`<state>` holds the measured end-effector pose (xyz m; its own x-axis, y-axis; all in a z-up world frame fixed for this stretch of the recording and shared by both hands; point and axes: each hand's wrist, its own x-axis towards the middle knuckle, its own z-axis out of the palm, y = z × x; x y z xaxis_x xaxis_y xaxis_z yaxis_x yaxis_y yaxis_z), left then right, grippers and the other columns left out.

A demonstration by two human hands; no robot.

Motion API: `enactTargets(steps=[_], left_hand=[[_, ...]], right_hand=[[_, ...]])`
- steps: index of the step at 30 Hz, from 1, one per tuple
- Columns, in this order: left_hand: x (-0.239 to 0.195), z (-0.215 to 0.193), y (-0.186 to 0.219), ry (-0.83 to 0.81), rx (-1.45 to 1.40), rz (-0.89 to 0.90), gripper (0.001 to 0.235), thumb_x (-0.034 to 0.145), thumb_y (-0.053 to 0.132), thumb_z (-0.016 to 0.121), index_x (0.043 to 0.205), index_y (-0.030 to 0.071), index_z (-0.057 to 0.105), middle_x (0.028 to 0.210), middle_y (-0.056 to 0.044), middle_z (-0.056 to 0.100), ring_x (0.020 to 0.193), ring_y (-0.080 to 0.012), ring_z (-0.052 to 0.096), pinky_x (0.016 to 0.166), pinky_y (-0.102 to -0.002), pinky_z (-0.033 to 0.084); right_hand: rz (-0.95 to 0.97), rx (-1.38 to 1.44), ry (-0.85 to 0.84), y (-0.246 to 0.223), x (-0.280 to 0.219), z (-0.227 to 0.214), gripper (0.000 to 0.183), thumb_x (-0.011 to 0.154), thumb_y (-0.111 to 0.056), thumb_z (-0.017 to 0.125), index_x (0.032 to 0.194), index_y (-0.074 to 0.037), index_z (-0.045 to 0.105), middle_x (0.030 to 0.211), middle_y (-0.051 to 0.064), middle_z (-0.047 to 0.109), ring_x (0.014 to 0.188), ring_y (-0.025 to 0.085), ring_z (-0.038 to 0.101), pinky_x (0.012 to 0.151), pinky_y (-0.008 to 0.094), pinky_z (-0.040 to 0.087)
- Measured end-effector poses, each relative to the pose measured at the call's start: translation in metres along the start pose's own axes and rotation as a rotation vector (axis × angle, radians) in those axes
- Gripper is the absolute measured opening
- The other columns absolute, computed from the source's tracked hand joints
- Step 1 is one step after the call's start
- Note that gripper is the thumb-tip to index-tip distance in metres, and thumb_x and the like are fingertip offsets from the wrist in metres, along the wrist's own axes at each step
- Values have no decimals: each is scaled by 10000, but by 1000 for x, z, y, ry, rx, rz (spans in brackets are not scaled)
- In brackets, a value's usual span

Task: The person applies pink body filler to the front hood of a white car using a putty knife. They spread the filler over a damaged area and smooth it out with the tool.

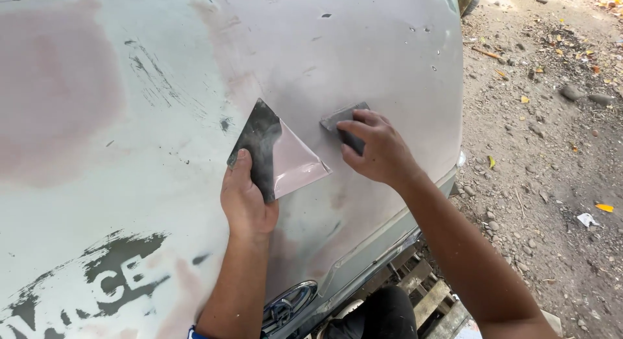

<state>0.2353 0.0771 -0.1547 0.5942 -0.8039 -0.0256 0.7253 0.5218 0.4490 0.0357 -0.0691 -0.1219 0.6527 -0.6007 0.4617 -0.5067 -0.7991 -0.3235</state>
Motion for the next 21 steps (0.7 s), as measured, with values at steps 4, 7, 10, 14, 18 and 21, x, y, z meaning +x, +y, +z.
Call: enactTargets(steps=[4,7,10,14,18,21], left_hand=[[-4,5,0,34,32,-29,278,1055,157,526,1259,-18,598,1183,-103,688,1063,-210,665,949,-342,543],[-2,-1,-5,22,34,-16,282,1066,151,528,1266,-33,603,1198,-104,685,1078,-198,662,972,-328,536],[-3,-2,-7,19,6,-27,259,1078,147,536,1261,-28,593,1195,-103,677,1074,-201,658,968,-338,536],[-4,5,-6,17,15,-21,276,1053,145,531,1252,-32,602,1187,-108,685,1069,-209,665,962,-335,544],[-6,8,-2,68,49,-31,288,1043,154,537,1263,-23,591,1200,-100,680,1072,-197,666,960,-336,547],[-5,4,-4,91,52,-53,301,1054,168,544,1280,-28,580,1197,-100,671,1066,-194,661,959,-339,544]], right_hand=[[-23,16,26,3,-27,-1,435,813,-192,775,1234,-96,720,1342,220,629,1245,411,607,1034,478,522],[-9,2,-7,2,-42,-9,444,794,-186,780,1224,-87,724,1341,239,627,1231,416,611,1011,485,527],[51,2,-101,2,-43,-24,435,762,-204,793,1182,-106,741,1317,236,650,1199,413,640,977,486,540],[57,36,-66,8,-13,-34,428,795,-188,751,1203,-62,721,1293,222,686,1167,399,676,996,465,543],[-63,24,-7,11,20,-30,434,805,-186,736,1193,5,703,1253,237,694,1121,406,680,965,445,545],[58,8,-128,2,39,-32,404,833,-197,678,1189,-6,694,1092,210,738,975,370,719,882,440,570]])
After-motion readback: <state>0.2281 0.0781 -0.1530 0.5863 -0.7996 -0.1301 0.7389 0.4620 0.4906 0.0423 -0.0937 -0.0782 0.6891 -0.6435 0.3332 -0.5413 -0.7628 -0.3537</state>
